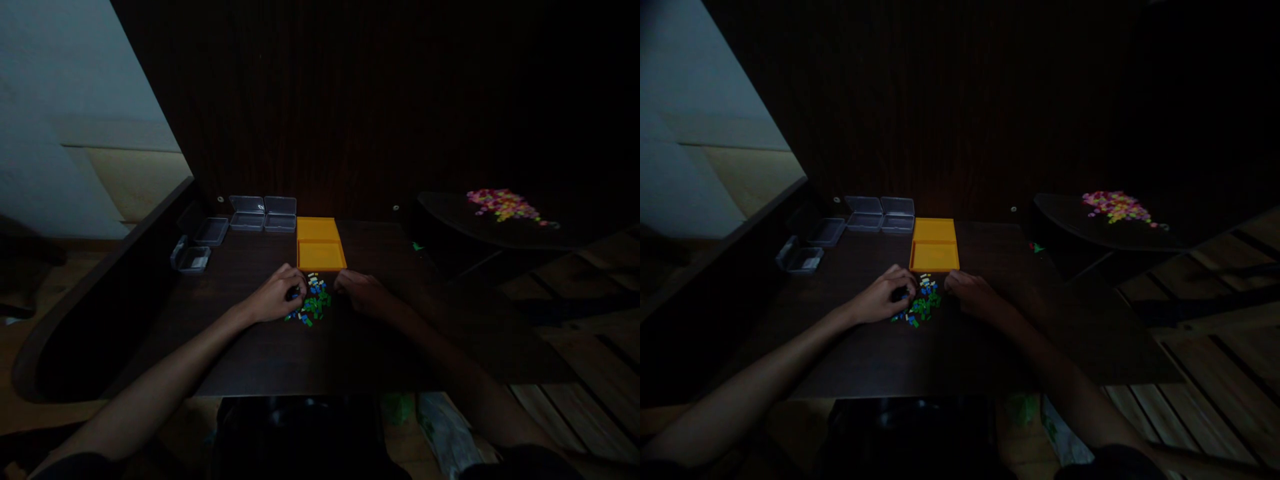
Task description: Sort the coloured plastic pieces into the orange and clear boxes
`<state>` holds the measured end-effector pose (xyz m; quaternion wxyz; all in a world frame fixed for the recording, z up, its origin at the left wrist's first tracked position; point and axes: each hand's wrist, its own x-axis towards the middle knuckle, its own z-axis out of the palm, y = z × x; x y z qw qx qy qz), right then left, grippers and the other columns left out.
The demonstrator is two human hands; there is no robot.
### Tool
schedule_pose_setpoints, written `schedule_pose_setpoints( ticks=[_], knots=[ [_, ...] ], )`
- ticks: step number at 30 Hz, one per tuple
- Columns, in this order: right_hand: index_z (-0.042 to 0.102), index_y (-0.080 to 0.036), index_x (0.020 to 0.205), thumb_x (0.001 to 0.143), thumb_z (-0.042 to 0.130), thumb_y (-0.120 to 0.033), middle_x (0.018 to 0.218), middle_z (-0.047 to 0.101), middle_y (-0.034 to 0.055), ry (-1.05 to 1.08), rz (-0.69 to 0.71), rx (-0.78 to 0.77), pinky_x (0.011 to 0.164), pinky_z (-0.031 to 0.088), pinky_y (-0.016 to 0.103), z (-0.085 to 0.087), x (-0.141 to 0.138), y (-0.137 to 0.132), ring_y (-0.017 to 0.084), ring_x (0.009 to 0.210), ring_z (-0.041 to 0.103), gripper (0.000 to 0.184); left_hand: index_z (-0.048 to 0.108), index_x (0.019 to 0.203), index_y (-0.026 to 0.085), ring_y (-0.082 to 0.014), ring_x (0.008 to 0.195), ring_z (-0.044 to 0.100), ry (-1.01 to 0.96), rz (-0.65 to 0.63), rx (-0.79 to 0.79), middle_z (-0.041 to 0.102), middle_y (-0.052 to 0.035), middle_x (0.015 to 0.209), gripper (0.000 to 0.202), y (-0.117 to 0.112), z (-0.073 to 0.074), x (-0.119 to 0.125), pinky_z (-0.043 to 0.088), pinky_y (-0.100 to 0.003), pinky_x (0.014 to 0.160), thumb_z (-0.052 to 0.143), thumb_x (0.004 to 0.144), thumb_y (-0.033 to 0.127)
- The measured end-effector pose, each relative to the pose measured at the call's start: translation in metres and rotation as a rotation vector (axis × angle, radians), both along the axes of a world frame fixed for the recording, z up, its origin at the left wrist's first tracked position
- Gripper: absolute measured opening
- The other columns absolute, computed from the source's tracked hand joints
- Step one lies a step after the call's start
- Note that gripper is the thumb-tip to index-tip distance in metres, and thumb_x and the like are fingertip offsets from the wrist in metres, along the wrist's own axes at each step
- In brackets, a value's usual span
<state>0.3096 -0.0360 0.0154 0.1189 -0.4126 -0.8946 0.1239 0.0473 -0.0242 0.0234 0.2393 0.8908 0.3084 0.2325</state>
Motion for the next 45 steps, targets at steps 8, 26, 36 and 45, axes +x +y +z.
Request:
schedule_pose_setpoints(
  ticks=[8, 26, 36, 45],
  knots=[
    [0.054, -0.020, 0.092, 0.089, 0.045, -0.007, 0.092, 0.060, 0.0047, 0.123, 0.049, 0.063, 0.071, 0.040, 0.026, 0.002, 0.001, 0.004, 0.016, 0.083, 0.056, 0.016, 0.067, 0.089, 0.019, -0.0201, 0.100, 0.053, 0.010, 0.013, 0.013, 0.062, -0.0056, 0.103, 0.012, 0.001, 0.000, -0.002, 0.044, -0.035, 0.092, 0.059, 0.081, 0.018],
    [0.070, -0.017, 0.088, 0.087, 0.057, -0.012, 0.093, 0.070, 0.0079, 0.091, -0.055, 0.079, 0.081, 0.043, 0.031, 0.014, -0.017, 0.081, 0.019, 0.090, 0.060, 0.014, 0.073, 0.093, 0.021, -0.0211, 0.103, 0.052, 0.015, 0.034, 0.017, 0.060, -0.0068, 0.105, 0.017, 0.002, -0.003, -0.001, 0.043, -0.038, 0.095, 0.060, 0.083, 0.022],
    [0.074, -0.018, 0.098, 0.088, 0.056, -0.012, 0.101, 0.074, 0.0085, 0.090, -0.077, 0.094, 0.084, 0.046, 0.034, 0.006, -0.014, 0.088, 0.022, 0.095, 0.061, 0.021, 0.067, 0.087, 0.019, -0.0201, 0.101, 0.052, -0.023, 0.050, 0.036, 0.060, -0.0061, 0.104, 0.010, 0.002, -0.004, -0.001, 0.043, -0.037, 0.093, 0.060, 0.085, 0.026],
    [0.073, -0.019, 0.097, 0.089, 0.054, -0.022, 0.099, 0.071, 0.0080, 0.421, -0.072, 0.085, 0.081, 0.049, 0.033, 0.022, -0.010, 0.051, 0.019, 0.090, 0.063, 0.021, 0.063, 0.088, 0.019, -0.0182, 0.092, 0.058, -0.184, 0.160, 0.132, 0.066, -0.0051, 0.092, 0.013, 0.003, 0.001, -0.002, 0.045, -0.037, 0.087, 0.057, 0.090, 0.030]
  ],
)
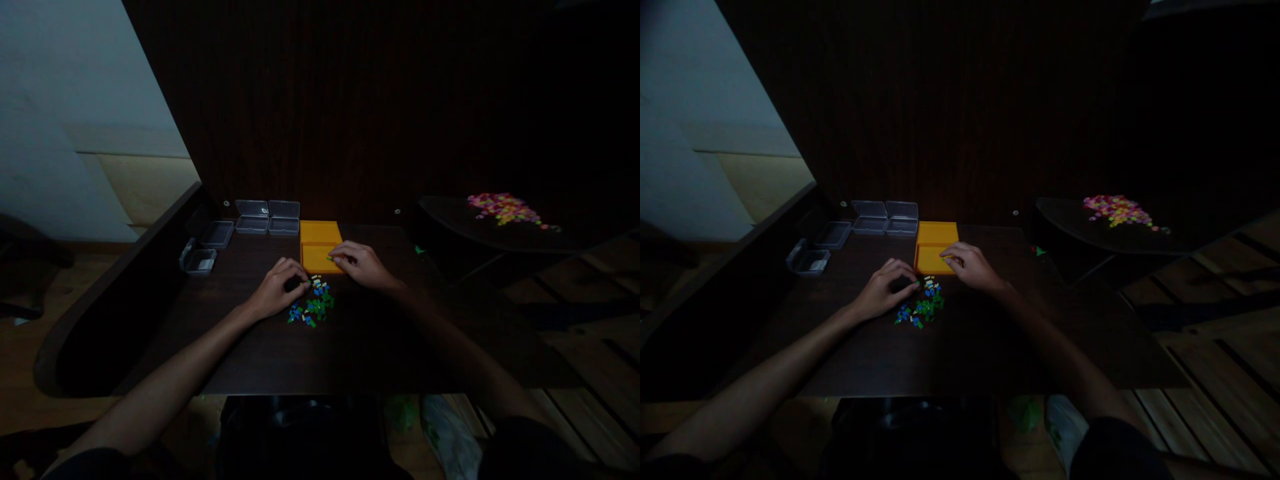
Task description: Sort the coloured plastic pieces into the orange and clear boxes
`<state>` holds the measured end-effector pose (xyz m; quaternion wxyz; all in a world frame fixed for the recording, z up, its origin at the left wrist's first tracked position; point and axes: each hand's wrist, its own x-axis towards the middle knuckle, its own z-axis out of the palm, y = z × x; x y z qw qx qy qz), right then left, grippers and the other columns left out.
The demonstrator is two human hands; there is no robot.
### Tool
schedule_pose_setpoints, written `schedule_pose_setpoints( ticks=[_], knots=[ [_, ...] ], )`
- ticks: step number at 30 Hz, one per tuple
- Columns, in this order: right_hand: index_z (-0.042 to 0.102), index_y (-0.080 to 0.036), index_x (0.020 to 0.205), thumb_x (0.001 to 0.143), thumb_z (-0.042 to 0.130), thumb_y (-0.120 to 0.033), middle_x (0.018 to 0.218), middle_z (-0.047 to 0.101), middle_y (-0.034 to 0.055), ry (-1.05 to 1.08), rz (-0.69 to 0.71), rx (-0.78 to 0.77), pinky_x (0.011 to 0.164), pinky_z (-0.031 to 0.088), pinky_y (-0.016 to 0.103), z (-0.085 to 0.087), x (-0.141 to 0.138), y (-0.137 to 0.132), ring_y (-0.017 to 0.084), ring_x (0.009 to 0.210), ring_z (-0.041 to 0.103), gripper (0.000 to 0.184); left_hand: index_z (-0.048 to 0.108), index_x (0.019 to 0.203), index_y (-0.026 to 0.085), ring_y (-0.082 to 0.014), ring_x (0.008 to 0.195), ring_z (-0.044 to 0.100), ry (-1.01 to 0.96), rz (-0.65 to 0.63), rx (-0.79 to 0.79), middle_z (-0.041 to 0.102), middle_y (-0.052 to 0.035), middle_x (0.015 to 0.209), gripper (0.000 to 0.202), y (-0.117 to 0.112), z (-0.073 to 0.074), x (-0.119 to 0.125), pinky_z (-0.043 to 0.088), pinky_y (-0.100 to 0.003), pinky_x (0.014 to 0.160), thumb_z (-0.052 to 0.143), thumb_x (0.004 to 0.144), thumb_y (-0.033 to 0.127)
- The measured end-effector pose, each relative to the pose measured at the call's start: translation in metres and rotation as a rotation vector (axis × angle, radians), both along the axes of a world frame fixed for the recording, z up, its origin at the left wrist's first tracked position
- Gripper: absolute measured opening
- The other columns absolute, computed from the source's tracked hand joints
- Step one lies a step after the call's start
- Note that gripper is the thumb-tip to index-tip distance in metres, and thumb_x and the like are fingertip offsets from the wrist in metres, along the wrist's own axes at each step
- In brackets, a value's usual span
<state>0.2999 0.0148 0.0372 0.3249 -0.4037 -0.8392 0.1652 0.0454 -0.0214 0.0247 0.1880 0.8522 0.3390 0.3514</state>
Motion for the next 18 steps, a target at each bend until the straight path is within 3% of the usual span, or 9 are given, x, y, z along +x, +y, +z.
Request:
schedule_pose_setpoints(
  ticks=[4, 8, 12, 18],
  knots=[
    [0.074, -0.018, 0.093, 0.087, 0.059, -0.035, 0.091, 0.073, 0.0058, 0.171, 0.012, -0.280, 0.066, 0.049, 0.028, -0.004, -0.015, -0.029, 0.017, 0.076, 0.064, 0.023, 0.064, 0.091, 0.019, -0.0179, 0.089, 0.060, -0.089, 0.020, 0.068, 0.067, -0.0052, 0.091, 0.014, -0.002, -0.001, 0.001, 0.046, -0.037, 0.085, 0.059, 0.090, 0.032],
    [0.074, -0.018, 0.090, 0.081, 0.065, -0.042, 0.087, 0.074, 0.0045, 0.399, 0.030, -0.508, 0.062, 0.051, 0.027, -0.010, -0.033, -0.043, 0.016, 0.072, 0.065, 0.027, 0.066, 0.093, 0.019, -0.0174, 0.087, 0.061, -0.159, 0.008, 0.120, 0.068, -0.0052, 0.089, 0.014, -0.004, -0.002, 0.005, 0.048, -0.035, 0.081, 0.061, 0.089, 0.031],
    [0.073, -0.018, 0.084, 0.076, 0.070, -0.043, 0.082, 0.073, 0.0042, 0.512, 0.000, -0.518, 0.061, 0.051, 0.027, -0.009, -0.040, -0.044, 0.015, 0.069, 0.064, 0.027, 0.067, 0.093, 0.019, -0.0175, 0.086, 0.061, -0.181, 0.018, 0.125, 0.068, -0.0055, 0.088, 0.015, -0.006, -0.001, 0.009, 0.049, -0.035, 0.079, 0.061, 0.089, 0.033],
    [0.072, -0.017, 0.082, 0.070, 0.074, -0.044, 0.073, 0.067, 0.0021, 0.520, -0.030, -0.464, 0.051, 0.043, 0.023, -0.009, -0.042, -0.043, 0.011, 0.059, 0.053, 0.030, 0.067, 0.094, 0.019, -0.0180, 0.086, 0.061, -0.173, 0.007, 0.109, 0.068, -0.0062, 0.090, 0.016, -0.007, 0.001, 0.011, 0.049, -0.036, 0.081, 0.060, 0.090, 0.032]
  ],
)
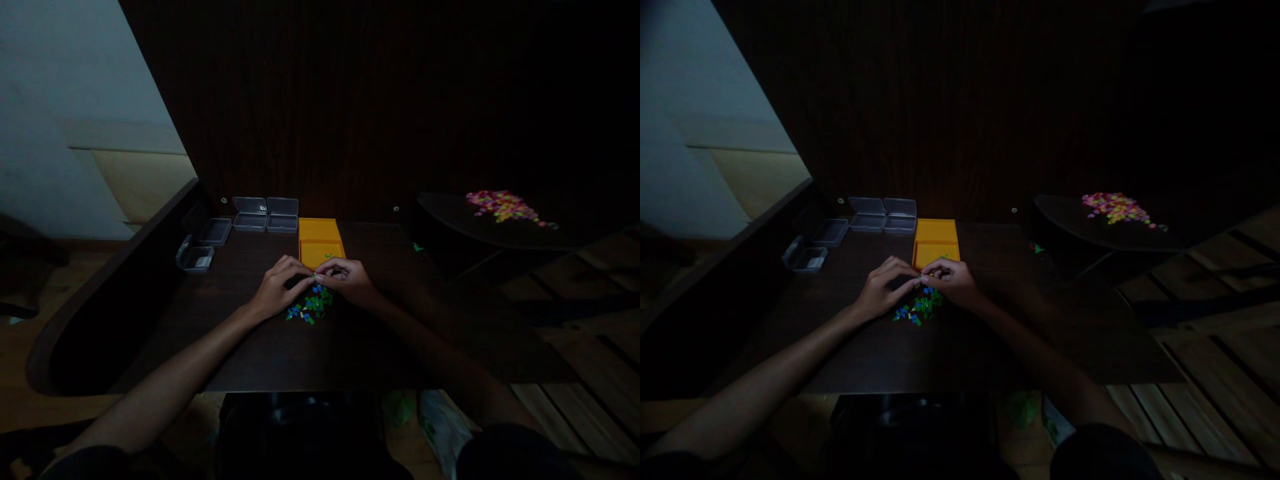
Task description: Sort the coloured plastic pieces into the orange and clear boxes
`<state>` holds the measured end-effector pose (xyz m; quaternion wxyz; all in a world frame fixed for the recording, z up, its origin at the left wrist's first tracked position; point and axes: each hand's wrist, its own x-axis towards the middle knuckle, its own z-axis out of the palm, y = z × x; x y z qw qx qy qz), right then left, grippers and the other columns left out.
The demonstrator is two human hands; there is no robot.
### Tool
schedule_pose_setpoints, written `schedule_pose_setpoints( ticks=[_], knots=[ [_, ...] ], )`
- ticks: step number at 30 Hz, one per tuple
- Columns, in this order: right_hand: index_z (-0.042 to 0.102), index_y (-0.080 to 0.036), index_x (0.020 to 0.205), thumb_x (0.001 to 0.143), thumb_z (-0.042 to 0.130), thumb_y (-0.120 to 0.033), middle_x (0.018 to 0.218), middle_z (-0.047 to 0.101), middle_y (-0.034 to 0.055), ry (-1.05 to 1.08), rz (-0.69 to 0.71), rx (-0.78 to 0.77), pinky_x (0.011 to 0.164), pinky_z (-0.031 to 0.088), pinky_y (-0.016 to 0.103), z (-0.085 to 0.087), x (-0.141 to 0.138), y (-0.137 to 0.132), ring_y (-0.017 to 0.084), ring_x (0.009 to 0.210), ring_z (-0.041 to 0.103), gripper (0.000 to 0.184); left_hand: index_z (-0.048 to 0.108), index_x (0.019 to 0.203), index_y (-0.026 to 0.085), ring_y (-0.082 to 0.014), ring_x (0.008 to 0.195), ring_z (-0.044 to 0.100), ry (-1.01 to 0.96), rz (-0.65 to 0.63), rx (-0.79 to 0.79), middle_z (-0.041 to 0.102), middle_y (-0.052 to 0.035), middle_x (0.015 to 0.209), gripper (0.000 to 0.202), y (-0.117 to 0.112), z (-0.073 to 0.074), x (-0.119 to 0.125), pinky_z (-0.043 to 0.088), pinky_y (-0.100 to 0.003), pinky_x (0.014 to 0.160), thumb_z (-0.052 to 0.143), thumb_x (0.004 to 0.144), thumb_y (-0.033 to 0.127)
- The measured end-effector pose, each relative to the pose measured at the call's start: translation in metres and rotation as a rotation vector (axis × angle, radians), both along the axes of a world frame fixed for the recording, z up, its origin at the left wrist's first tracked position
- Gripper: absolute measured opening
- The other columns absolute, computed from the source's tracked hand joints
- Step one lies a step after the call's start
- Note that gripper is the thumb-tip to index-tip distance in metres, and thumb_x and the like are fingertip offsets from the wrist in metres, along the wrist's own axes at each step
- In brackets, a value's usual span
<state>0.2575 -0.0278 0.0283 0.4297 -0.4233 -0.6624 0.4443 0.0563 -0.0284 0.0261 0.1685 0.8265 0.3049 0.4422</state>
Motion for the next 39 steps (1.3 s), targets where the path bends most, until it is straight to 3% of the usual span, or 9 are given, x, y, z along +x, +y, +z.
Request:
schedule_pose_setpoints(
  ticks=[5, 11, 18, 25, 29, 34, 36, 39],
  knots=[
    [0.071, -0.018, 0.085, 0.075, 0.069, -0.042, 0.073, 0.066, 0.0022, -0.125, -0.077, 0.105, 0.046, 0.036, 0.021, 0.000, 0.010, 0.010, 0.009, 0.055, 0.047, 0.026, 0.065, 0.103, 0.019, -0.0198, 0.099, 0.059, 0.096, 0.000, -0.083, 0.065, -0.0074, 0.101, 0.017, 0.007, 0.005, -0.009, 0.047, -0.038, 0.090, 0.053, 0.092, 0.025],
    [0.073, -0.018, 0.084, 0.078, 0.067, -0.032, 0.073, 0.059, 0.0019, -0.429, -0.219, 0.319, 0.057, 0.040, 0.025, 0.000, 0.040, 0.035, 0.011, 0.059, 0.047, 0.017, 0.068, 0.091, 0.021, -0.0214, 0.107, 0.056, 0.253, -0.044, -0.175, 0.061, -0.0065, 0.109, 0.015, 0.018, 0.010, -0.028, 0.039, -0.046, 0.103, 0.053, 0.086, 0.019],
    [0.073, -0.018, 0.085, 0.078, 0.068, -0.024, 0.074, 0.061, 0.0019, -0.589, -0.199, 0.317, 0.063, 0.041, 0.026, -0.006, 0.050, 0.049, 0.014, 0.065, 0.049, 0.010, 0.069, 0.091, 0.020, -0.0233, 0.109, 0.053, 0.345, -0.168, -0.205, 0.058, -0.0074, 0.115, 0.016, 0.017, 0.009, -0.034, 0.043, -0.045, 0.099, 0.061, 0.077, 0.018],
    [0.075, -0.018, 0.087, 0.079, 0.067, -0.015, 0.076, 0.065, 0.0034, -0.628, -0.153, 0.336, 0.064, 0.042, 0.026, -0.009, 0.050, 0.053, 0.014, 0.067, 0.053, 0.012, 0.067, 0.098, 0.020, -0.0214, 0.105, 0.056, 0.306, -0.103, -0.219, 0.062, -0.0071, 0.107, 0.018, 0.018, 0.004, -0.026, 0.044, -0.043, 0.097, 0.056, 0.088, 0.029],
    [0.074, -0.017, 0.089, 0.082, 0.063, -0.016, 0.078, 0.067, 0.0038, -0.600, -0.059, 0.413, 0.068, 0.043, 0.027, 0.000, 0.054, 0.042, 0.015, 0.071, 0.055, 0.013, 0.067, 0.105, 0.019, -0.0207, 0.104, 0.057, 0.276, -0.112, -0.235, 0.064, -0.0075, 0.106, 0.024, 0.012, 0.006, -0.019, 0.044, -0.040, 0.097, 0.056, 0.090, 0.035],
    [0.071, -0.018, 0.097, 0.088, 0.060, -0.024, 0.086, 0.068, 0.0044, -0.563, 0.242, 0.395, 0.067, 0.046, 0.026, 0.008, 0.053, 0.014, 0.014, 0.070, 0.058, 0.015, 0.068, 0.110, 0.022, -0.0220, 0.108, 0.054, 0.391, -0.278, -0.248, 0.064, -0.0064, 0.110, 0.030, -0.001, 0.013, -0.008, 0.042, -0.040, 0.099, 0.066, 0.083, 0.035],
    [0.070, -0.019, 0.102, 0.090, 0.059, -0.026, 0.092, 0.068, 0.0053, -0.552, 0.341, 0.394, 0.073, 0.048, 0.028, 0.006, 0.050, 0.004, 0.015, 0.077, 0.061, 0.018, 0.070, 0.107, 0.022, -0.0221, 0.109, 0.054, 0.460, -0.311, -0.247, 0.063, -0.0059, 0.110, 0.026, -0.005, 0.014, -0.006, 0.040, -0.039, 0.101, 0.066, 0.082, 0.032],
    [0.068, -0.020, 0.110, 0.089, 0.062, -0.030, 0.102, 0.066, 0.0074, -0.575, 0.376, 0.387, 0.085, 0.048, 0.032, 0.001, 0.046, -0.006, 0.018, 0.093, 0.062, 0.024, 0.070, 0.101, 0.021, -0.0220, 0.107, 0.054, 0.506, -0.305, -0.246, 0.063, -0.0058, 0.109, 0.021, -0.006, 0.012, -0.007, 0.039, -0.040, 0.101, 0.065, 0.082, 0.027]
  ],
)
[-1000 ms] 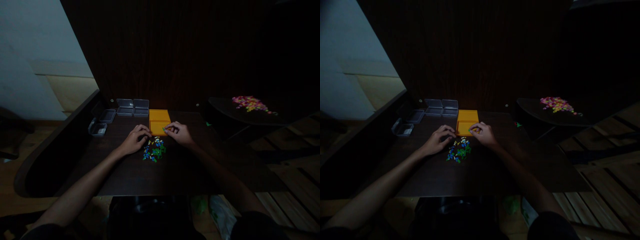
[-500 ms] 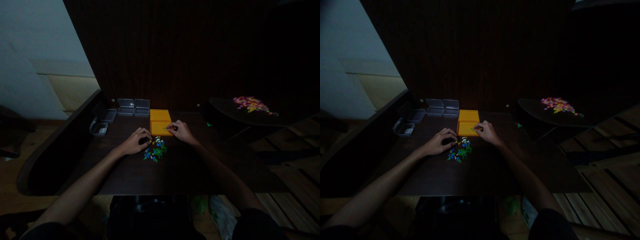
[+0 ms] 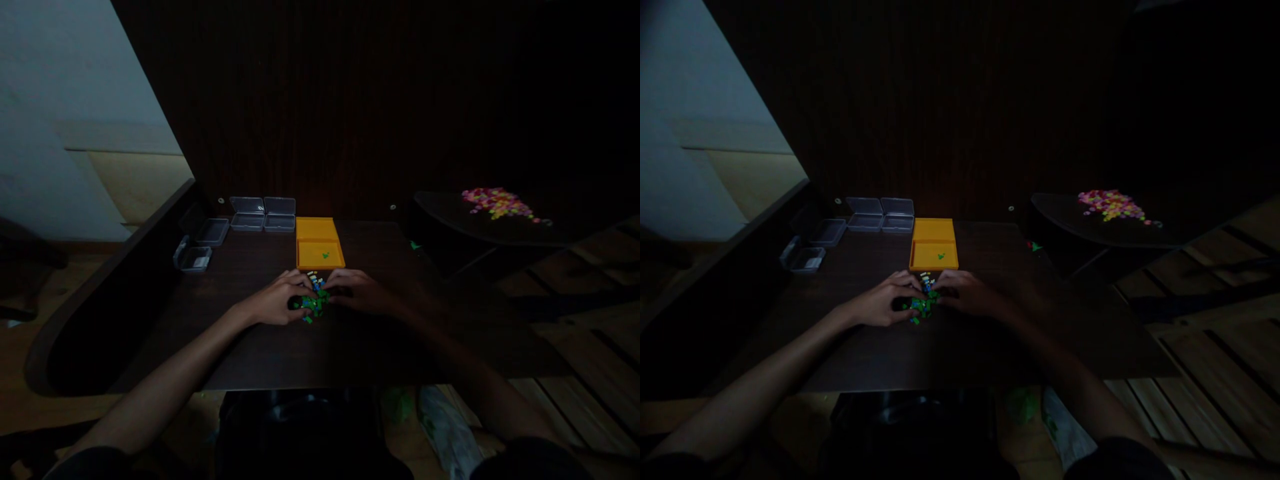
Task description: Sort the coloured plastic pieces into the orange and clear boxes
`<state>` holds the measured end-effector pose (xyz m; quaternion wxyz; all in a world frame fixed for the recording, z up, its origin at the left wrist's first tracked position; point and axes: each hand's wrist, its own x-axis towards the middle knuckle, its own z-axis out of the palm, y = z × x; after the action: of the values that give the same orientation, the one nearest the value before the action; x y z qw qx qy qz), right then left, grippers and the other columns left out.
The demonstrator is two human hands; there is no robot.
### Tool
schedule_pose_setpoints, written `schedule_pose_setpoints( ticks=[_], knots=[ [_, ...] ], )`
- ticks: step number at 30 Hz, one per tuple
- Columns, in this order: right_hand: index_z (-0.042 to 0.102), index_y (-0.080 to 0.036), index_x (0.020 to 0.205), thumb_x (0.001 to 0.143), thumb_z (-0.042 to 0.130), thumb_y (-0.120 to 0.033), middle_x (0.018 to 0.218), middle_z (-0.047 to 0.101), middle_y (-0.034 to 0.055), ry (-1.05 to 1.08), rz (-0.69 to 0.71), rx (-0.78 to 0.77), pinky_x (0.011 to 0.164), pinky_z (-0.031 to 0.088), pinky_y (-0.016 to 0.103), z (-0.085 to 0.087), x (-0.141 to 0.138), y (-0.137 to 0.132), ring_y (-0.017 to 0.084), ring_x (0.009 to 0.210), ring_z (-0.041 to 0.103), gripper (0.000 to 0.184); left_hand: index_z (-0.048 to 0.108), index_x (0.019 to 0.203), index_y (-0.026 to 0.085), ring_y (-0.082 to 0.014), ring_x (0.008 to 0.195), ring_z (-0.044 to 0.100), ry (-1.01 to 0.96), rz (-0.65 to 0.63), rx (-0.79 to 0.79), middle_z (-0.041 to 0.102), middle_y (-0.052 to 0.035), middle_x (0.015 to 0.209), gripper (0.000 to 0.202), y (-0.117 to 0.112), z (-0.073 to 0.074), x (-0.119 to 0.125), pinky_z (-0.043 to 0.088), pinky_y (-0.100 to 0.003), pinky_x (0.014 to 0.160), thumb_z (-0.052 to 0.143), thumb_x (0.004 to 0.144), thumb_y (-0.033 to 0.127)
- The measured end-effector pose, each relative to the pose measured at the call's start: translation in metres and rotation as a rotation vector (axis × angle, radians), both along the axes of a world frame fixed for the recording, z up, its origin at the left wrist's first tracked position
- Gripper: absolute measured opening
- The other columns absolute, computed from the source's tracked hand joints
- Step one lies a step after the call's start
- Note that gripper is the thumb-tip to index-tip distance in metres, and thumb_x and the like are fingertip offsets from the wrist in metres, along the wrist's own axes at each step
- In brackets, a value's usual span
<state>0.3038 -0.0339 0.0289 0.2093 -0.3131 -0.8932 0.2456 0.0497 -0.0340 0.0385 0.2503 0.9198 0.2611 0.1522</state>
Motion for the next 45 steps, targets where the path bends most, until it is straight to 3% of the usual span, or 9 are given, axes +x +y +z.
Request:
schedule_pose_setpoints(
  ticks=[4, 17, 24, 33, 45],
  knots=[
    [0.066, -0.022, 0.115, 0.087, 0.065, -0.034, 0.106, 0.064, 0.0073, -0.081, -0.034, -0.004, 0.087, 0.048, 0.034, -0.007, -0.002, -0.004, 0.020, 0.097, 0.061, 0.031, 0.070, 0.099, 0.021, -0.0216, 0.106, 0.054, -0.012, 0.014, 0.002, 0.063, -0.0050, 0.107, 0.019, 0.002, -0.005, -0.004, 0.038, -0.040, 0.102, 0.064, 0.082, 0.027],
    [0.067, -0.021, 0.109, 0.087, 0.065, -0.031, 0.102, 0.065, 0.0071, -0.038, -0.058, -0.019, 0.084, 0.048, 0.034, -0.013, -0.001, -0.004, 0.019, 0.093, 0.061, 0.025, 0.069, 0.105, 0.021, -0.0226, 0.105, 0.053, 0.015, 0.039, 0.026, 0.063, -0.0064, 0.105, 0.023, 0.003, -0.006, -0.002, 0.040, -0.039, 0.097, 0.060, 0.086, 0.031],
    [0.067, -0.019, 0.105, 0.086, 0.066, -0.029, 0.100, 0.065, 0.0069, -0.046, -0.041, -0.050, 0.084, 0.048, 0.034, -0.008, 0.001, -0.003, 0.020, 0.093, 0.061, 0.021, 0.069, 0.101, 0.021, -0.0223, 0.105, 0.053, -0.008, 0.044, 0.016, 0.063, -0.0056, 0.103, 0.020, 0.003, -0.008, -0.002, 0.040, -0.039, 0.098, 0.058, 0.085, 0.025],
    [0.067, -0.022, 0.114, 0.086, 0.066, -0.026, 0.099, 0.064, 0.0057, -0.049, -0.046, -0.037, 0.083, 0.047, 0.033, -0.012, 0.003, -0.004, 0.018, 0.091, 0.061, 0.028, 0.070, 0.101, 0.020, -0.0216, 0.104, 0.053, -0.006, 0.047, 0.008, 0.063, -0.0056, 0.102, 0.023, 0.003, -0.007, -0.001, 0.041, -0.037, 0.097, 0.056, 0.083, 0.018],
    [0.068, -0.021, 0.113, 0.089, 0.063, -0.028, 0.097, 0.063, 0.0059, -0.046, -0.018, -0.029, 0.081, 0.047, 0.031, -0.010, 0.003, -0.004, 0.018, 0.090, 0.060, 0.026, 0.070, 0.099, 0.021, -0.0223, 0.104, 0.051, 0.005, 0.066, 0.036, 0.061, -0.0055, 0.101, 0.020, 0.002, -0.008, -0.002, 0.042, -0.037, 0.096, 0.059, 0.082, 0.022]
  ],
)
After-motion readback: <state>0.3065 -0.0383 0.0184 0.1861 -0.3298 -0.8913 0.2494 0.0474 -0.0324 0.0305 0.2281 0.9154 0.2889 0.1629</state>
